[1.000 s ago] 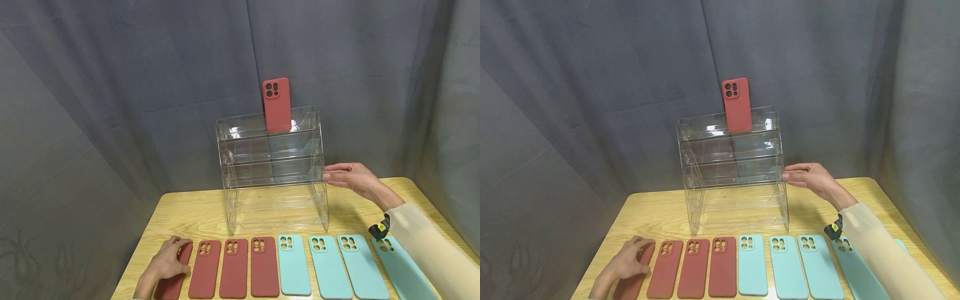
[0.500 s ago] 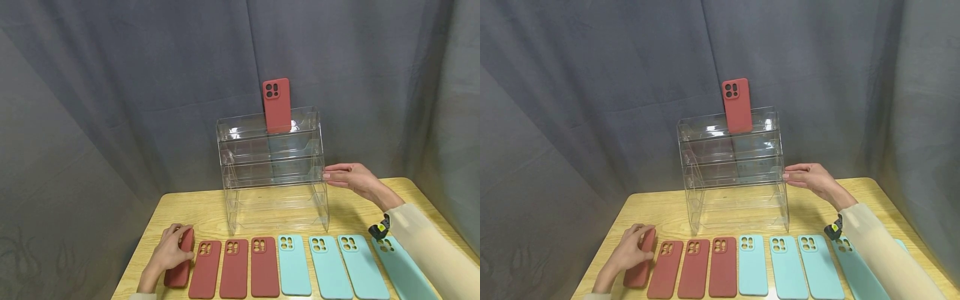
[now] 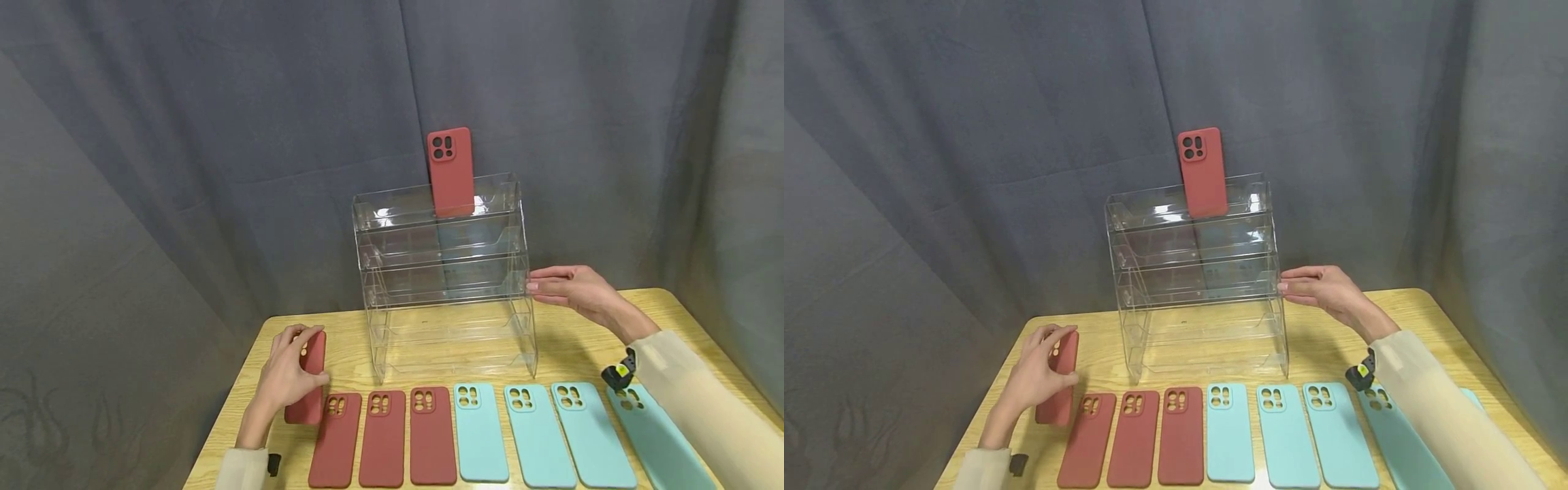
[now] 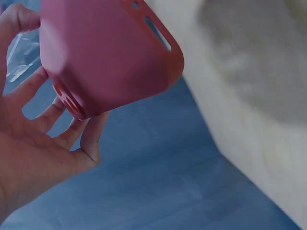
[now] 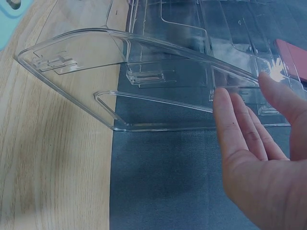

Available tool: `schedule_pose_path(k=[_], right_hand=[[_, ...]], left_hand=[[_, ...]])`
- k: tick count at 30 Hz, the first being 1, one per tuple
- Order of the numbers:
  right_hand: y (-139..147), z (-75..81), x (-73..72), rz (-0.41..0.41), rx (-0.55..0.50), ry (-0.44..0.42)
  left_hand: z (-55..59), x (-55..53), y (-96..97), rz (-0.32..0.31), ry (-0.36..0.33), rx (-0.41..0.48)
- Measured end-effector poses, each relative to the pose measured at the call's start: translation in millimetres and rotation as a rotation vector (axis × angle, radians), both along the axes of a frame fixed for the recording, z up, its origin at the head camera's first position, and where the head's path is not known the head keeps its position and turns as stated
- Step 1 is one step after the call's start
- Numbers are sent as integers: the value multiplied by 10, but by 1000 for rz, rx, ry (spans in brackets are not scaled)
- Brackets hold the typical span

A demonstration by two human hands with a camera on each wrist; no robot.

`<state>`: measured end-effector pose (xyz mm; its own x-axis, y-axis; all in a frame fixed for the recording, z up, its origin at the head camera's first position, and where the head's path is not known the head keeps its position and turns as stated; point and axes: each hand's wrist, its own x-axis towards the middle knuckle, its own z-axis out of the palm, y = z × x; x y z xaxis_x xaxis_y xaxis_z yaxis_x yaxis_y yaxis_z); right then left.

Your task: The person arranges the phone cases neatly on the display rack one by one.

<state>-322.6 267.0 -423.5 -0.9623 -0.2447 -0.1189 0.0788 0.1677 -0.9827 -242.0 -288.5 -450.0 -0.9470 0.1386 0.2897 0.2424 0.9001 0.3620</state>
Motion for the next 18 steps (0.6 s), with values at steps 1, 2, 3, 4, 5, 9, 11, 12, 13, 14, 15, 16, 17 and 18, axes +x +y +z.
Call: schedule_pose_path(k=[1, 2, 3, 4, 5, 9, 11, 12, 13, 14, 15, 16, 17, 18], right_hand=[[-6, -1, -7, 0, -3, 0], [-10, -1, -10, 2, -6, 0], [-15, 0, -13, 4, -9, 0], [-18, 1, -15, 7, -12, 0], [-20, 2, -15, 6, -13, -1], [-19, 7, -11, 6, -20, -5], [-21, 2, -13, 4, -17, -8], [-22, 0, -15, 4, -17, -10], [-23, -1, -16, 3, -14, -10], [-22, -3, -15, 2, -12, -11], [-21, -3, -15, 2, -12, -11], [-19, -3, -16, 2, -11, -11], [-18, -2, -17, 2, -12, -10], [-16, -1, -18, 1, -13, -9]], left_hand=[[50, -17, 16, -7, 15, 3], [100, -38, 34, -12, 28, 6], [150, -57, 55, -17, 42, 7], [200, -79, 77, -22, 55, 6], [251, -102, 104, -28, 69, 8], [446, -205, 233, -49, 120, 13], [551, -255, 306, -56, 148, 9], [606, -282, 344, -58, 162, 5], [665, -305, 388, -60, 176, 1], [726, -333, 434, -62, 191, -4], [787, -359, 482, -64, 209, -13], [848, -384, 533, -66, 224, -19], [908, -410, 585, -70, 239, -24], [965, -436, 637, -73, 251, -28]])
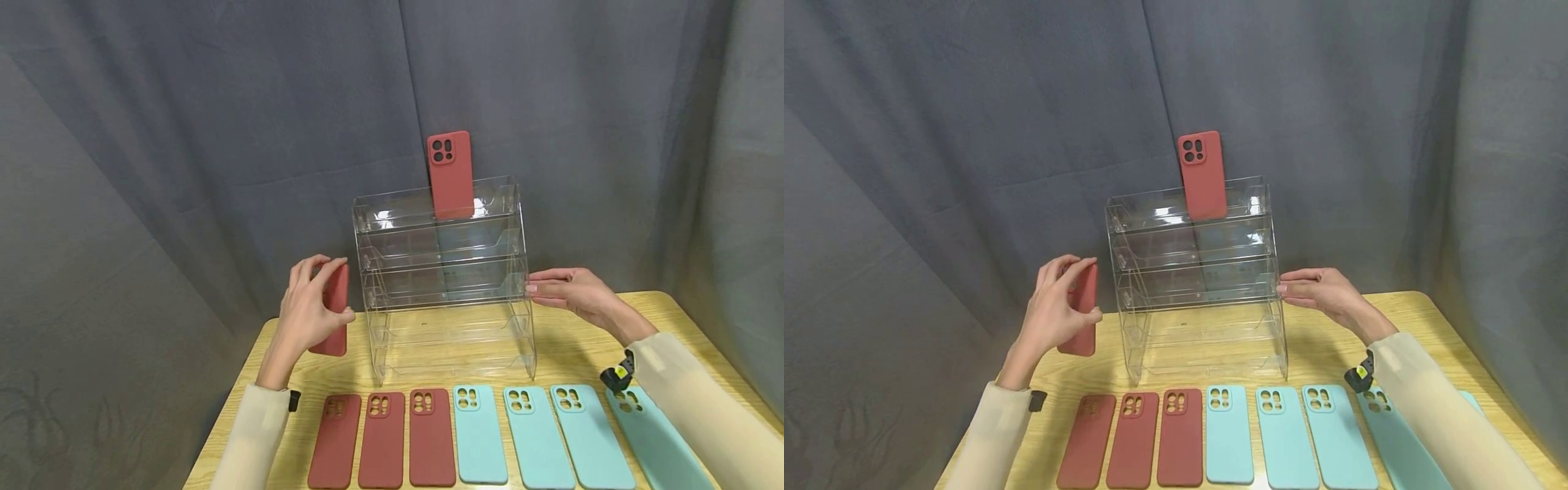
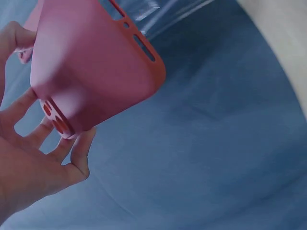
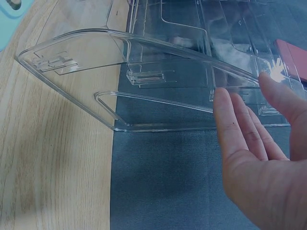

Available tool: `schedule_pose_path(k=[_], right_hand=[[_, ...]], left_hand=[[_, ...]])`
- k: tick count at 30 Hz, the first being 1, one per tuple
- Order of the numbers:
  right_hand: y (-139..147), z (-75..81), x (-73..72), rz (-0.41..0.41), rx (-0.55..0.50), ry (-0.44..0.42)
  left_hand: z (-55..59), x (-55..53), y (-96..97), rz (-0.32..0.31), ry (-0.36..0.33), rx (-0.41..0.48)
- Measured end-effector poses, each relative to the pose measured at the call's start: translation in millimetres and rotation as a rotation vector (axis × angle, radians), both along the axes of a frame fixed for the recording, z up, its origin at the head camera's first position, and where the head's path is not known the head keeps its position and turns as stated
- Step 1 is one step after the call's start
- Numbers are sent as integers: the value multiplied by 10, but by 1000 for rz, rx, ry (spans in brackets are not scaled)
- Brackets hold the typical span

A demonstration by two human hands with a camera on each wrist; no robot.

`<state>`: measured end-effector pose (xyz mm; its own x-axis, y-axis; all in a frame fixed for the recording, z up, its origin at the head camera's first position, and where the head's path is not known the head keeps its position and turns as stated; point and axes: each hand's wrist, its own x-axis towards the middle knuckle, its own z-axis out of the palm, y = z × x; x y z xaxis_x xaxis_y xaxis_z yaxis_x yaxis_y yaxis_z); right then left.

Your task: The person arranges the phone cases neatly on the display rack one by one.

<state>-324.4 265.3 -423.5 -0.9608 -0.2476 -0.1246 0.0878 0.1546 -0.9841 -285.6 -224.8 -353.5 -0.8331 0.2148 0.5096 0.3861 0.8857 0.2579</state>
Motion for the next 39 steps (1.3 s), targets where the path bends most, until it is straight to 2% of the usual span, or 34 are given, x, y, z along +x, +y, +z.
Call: schedule_pose_path(k=[11, 15, 22, 27, 33, 39], right_hand=[[-6, 14, -5, -6, 0, 0], [-10, 21, -1, -9, -1, 2], [-11, 20, 16, -7, 15, 10], [-11, 19, 24, 5, -3, 7], [-15, 27, 36, 5, 1, 1], [-6, 50, 20, 7, 4, 6]], left_hand=[[500, -235, 542, -85, 121, -14], [665, -351, 684, -88, 168, -14], [940, -615, 885, -62, 252, -30], [1148, -800, 1002, -21, 301, -30], [1356, -987, 1131, 35, 289, -45], [1465, -1180, 1216, 99, 261, -31]])
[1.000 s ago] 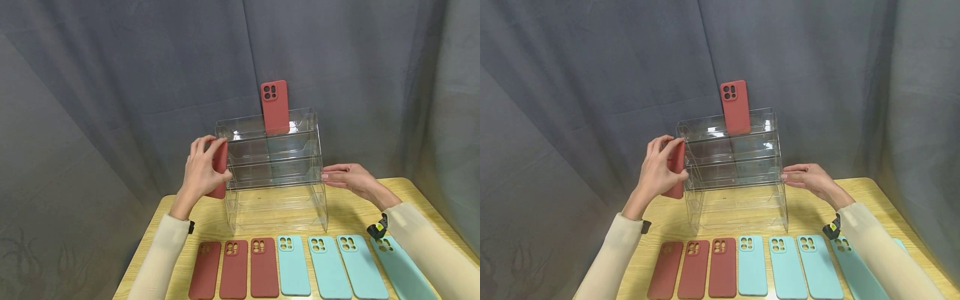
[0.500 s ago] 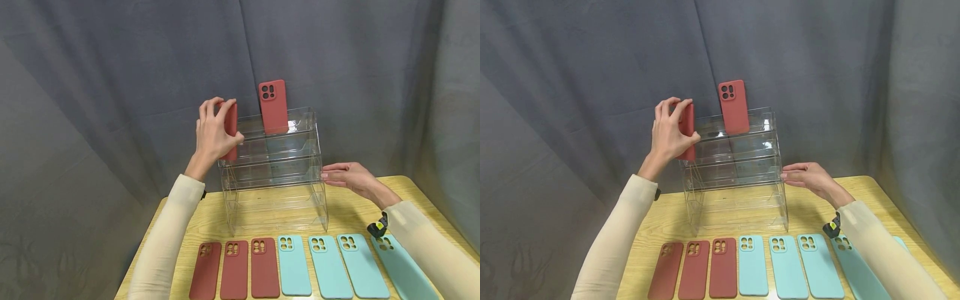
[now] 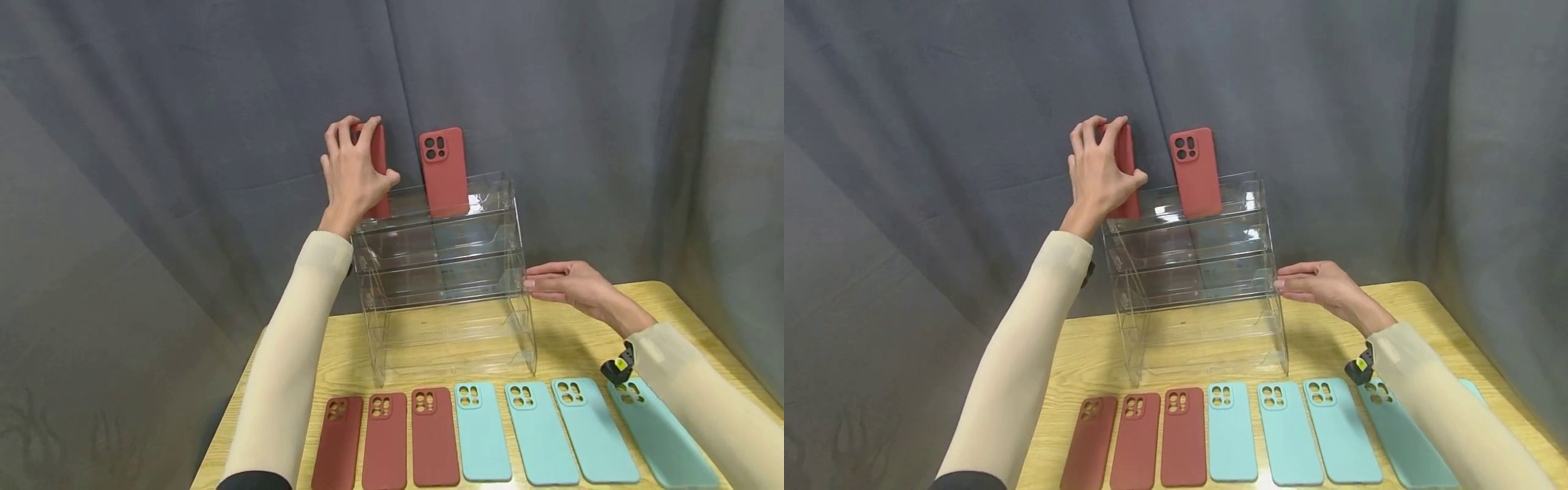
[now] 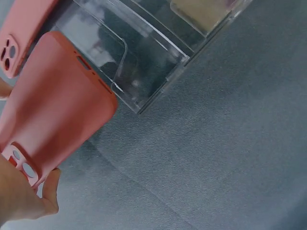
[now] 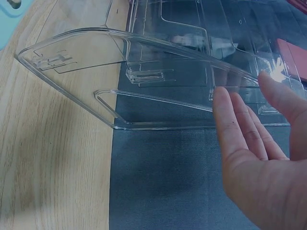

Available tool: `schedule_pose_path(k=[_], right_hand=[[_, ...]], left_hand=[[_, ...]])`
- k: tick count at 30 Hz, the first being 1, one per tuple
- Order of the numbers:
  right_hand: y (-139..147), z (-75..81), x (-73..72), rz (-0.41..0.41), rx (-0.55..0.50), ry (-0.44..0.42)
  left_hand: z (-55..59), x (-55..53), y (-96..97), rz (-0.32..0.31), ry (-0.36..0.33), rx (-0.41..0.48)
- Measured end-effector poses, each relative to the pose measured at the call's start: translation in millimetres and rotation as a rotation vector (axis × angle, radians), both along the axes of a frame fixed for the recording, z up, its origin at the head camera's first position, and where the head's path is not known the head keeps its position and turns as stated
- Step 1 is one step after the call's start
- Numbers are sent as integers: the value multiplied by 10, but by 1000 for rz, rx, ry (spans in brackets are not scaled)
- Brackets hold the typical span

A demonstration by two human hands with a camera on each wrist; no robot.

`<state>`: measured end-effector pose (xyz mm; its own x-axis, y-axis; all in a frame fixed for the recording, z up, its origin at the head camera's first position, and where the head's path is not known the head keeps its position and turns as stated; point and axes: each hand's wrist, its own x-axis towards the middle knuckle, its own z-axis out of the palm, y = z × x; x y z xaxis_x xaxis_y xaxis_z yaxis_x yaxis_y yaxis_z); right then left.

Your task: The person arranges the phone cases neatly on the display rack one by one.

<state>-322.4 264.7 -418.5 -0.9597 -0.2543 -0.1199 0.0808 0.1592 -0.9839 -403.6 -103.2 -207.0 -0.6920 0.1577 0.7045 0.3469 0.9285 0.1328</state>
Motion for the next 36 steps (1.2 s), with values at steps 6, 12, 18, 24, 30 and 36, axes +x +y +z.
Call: schedule_pose_path(k=[6, 12, 18, 24, 30, 36], right_hand=[[8, -21, 31, 0, -5, -10], [4, 1, 24, 0, 30, 9], [0, -10, 18, -7, 27, 5], [4, -3, 25, -5, -11, -2], [-1, -8, 34, -10, -12, -3], [-18, -20, 26, -17, 12, 7]], left_hand=[[39, -138, 121, 37, -50, -11], [60, -209, 265, 72, -69, -17], [-6, -233, 376, 65, -45, 0], [-53, -239, 440, 62, -9, -4], [-106, -256, 473, 76, -5, 21], [-147, -299, 497, 87, -32, 35]])
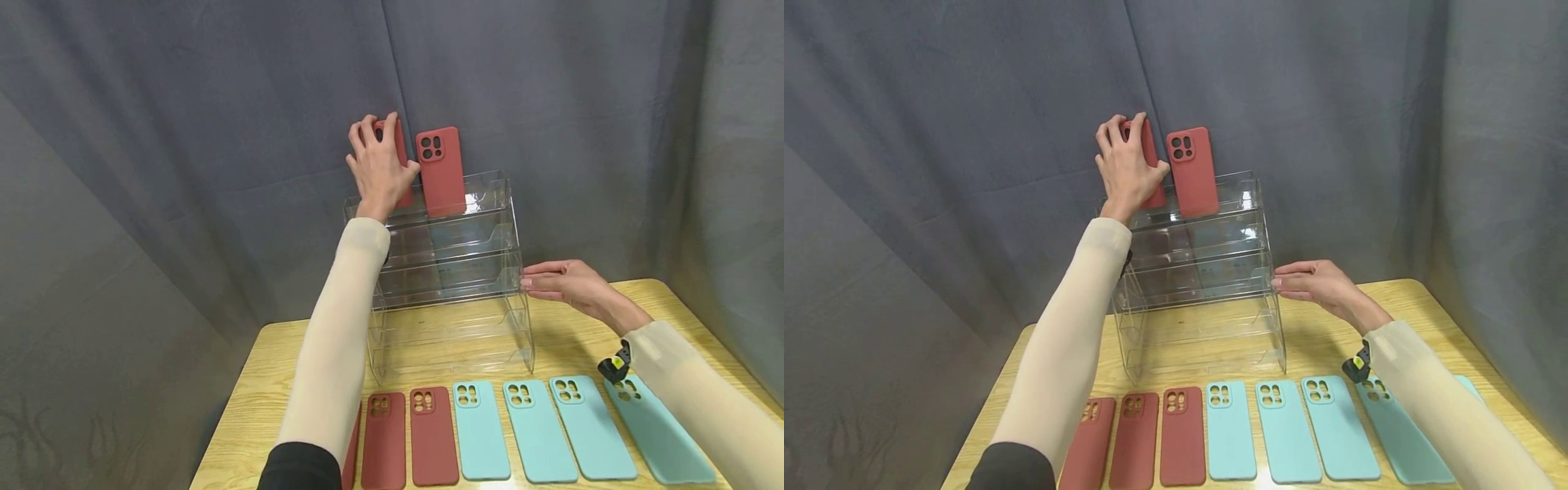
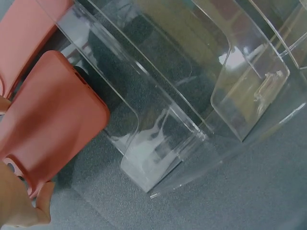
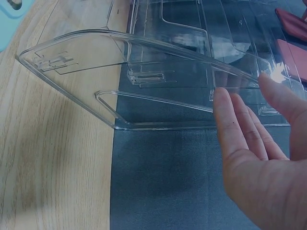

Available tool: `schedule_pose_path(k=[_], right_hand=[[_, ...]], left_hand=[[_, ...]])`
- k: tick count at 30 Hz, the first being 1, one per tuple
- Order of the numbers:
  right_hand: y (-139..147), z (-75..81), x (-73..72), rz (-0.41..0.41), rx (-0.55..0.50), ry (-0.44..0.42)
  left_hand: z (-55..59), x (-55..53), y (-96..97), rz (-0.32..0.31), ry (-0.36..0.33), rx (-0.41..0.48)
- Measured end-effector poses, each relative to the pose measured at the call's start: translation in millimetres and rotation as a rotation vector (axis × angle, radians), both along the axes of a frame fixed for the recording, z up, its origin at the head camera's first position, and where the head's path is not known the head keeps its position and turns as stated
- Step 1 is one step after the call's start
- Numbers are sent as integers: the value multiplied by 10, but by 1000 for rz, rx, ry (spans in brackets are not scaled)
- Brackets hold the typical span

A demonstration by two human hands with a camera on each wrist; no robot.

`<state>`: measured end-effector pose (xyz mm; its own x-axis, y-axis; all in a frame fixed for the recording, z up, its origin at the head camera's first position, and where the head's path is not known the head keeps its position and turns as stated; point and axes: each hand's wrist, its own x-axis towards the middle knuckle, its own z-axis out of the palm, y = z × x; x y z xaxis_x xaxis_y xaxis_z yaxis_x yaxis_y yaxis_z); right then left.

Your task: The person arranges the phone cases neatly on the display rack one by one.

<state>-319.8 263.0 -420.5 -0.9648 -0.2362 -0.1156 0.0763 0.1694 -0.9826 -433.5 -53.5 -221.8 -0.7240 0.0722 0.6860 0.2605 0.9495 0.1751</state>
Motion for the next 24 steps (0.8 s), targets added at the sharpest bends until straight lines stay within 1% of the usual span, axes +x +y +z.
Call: schedule_pose_path(k=[8, 13, 17, 24], right_hand=[[-37, 7, -2, 24, -6, 6], [-38, 23, 6, 15, -12, 0], [-32, 21, 9, 13, -12, -6], [-15, 16, 4, 31, -56, -4]], left_hand=[[-78, -39, 13, 15, -35, -10], [-125, -54, 28, 10, -36, -9], [-165, -55, 29, 11, -57, 4], [-203, -61, 24, 11, -75, 11]])
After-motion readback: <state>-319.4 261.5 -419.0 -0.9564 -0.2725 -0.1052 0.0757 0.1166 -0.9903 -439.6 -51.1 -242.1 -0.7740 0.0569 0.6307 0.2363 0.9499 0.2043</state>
